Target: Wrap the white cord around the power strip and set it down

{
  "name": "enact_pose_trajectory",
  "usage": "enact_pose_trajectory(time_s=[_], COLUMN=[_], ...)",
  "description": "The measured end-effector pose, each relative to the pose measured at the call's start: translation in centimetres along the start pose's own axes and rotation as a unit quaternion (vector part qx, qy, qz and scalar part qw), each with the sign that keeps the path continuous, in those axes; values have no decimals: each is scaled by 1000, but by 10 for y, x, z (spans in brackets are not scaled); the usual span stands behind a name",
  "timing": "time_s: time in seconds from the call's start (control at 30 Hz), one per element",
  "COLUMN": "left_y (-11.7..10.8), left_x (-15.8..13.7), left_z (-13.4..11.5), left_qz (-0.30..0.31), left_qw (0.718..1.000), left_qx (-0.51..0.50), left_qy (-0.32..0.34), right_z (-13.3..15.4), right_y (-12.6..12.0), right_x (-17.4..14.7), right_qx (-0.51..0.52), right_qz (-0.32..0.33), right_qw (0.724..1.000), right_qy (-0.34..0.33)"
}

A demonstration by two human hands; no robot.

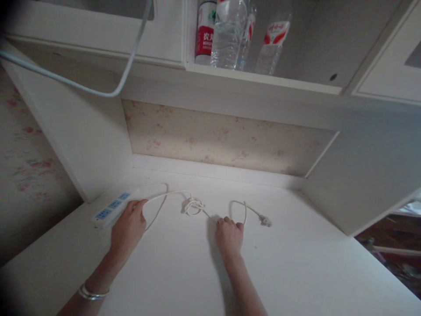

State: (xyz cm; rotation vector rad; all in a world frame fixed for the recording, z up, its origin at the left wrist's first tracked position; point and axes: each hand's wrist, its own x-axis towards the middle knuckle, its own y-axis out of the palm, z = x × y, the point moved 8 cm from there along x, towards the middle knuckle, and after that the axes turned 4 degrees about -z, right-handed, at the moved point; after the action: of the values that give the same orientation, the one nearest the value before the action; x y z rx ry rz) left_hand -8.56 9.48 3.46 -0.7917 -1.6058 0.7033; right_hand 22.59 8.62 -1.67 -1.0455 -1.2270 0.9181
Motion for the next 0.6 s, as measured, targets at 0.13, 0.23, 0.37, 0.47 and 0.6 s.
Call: enact_pose_trajectory(time_s=[0.13, 0.23, 0.37, 0.47, 0.6], left_y=[0, -5, -13, -15, -14], left_x=[0, -1, -6, -12, -17], left_z=[-8, -15, -26, -37, -44], left_qz=[10, 0, -38, -57, -71], left_qw=[997, 994, 995, 993, 986], left_qx=[41, 58, 46, 6, -36], left_qy=[64, 88, 83, 107, 144], right_z=[23, 48, 61, 61, 59], right_y=[-4, -2, 2, 7, 16], right_x=[-3, -7, -5, 7, 26], right_qx=[57, 142, 201, 197, 174], right_qz=[-30, -20, 1, 17, 40], right_qw=[998, 987, 978, 980, 983], right_qy=[-28, -68, -59, -23, 32])
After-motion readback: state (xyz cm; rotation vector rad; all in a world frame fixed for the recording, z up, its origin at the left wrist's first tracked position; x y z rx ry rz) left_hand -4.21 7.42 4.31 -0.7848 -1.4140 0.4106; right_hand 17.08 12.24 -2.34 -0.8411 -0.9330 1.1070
